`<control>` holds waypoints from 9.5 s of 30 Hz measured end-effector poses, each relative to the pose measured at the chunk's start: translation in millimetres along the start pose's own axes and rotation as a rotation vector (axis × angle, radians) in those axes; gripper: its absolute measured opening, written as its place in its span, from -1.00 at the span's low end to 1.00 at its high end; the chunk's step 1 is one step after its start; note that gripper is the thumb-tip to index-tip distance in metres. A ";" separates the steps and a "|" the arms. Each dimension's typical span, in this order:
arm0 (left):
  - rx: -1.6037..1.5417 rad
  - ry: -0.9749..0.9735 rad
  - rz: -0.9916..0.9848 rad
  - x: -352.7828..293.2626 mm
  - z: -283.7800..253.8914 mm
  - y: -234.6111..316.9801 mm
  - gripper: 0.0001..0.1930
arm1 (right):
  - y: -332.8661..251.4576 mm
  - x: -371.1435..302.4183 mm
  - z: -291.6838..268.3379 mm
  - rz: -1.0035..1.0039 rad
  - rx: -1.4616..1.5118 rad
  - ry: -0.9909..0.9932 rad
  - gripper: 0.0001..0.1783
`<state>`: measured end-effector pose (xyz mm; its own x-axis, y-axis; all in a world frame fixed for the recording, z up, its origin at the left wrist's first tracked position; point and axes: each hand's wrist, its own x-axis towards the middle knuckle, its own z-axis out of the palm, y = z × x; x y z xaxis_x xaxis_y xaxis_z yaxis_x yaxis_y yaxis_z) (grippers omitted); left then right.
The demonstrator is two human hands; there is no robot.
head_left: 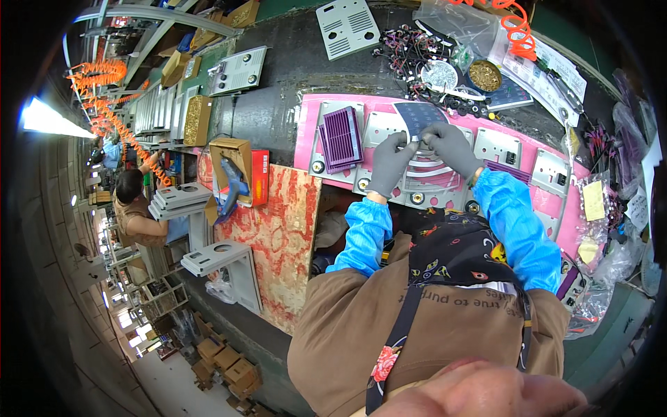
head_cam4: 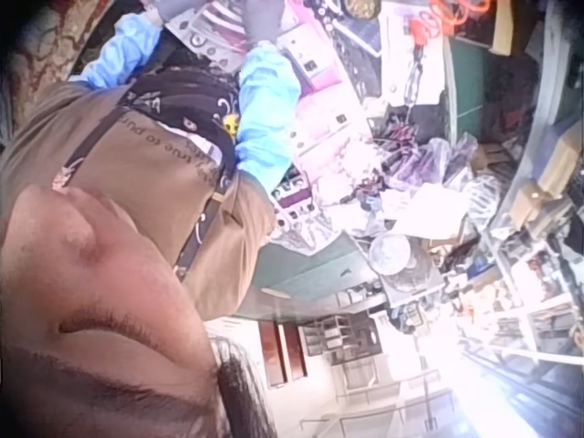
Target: The person assembles electronic components by inserting purple rectangular filters into white plastic housings. They handle the parts with gloved hands, placing the filters into slots and pressing them down to secure them. The person works on multiple units sequentially on a pink workbench.
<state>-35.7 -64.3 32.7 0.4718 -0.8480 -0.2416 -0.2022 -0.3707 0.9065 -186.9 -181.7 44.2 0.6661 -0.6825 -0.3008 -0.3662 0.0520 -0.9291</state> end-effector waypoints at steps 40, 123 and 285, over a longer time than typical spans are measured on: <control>0.684 0.558 0.115 11.8 -37.2 52.2 -0.60 | 52.5 -147.3 -169.7 0.112 0.283 0.622 -0.73; 0.534 -0.423 0.418 -51.3 140.1 0.0 -0.63 | 111.2 -171.9 -101.5 -0.255 -1.003 0.234 -0.82; 0.602 -0.368 0.415 -44.3 154.4 0.0 -0.81 | 115.4 -165.7 -110.1 0.004 -1.043 0.375 -0.11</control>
<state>-189.1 -85.3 -10.0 -0.0332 -0.9922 -0.1201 -0.7739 -0.0505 0.6313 -411.0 -142.8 10.6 0.4889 -0.8706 -0.0554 -0.8532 -0.4640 -0.2381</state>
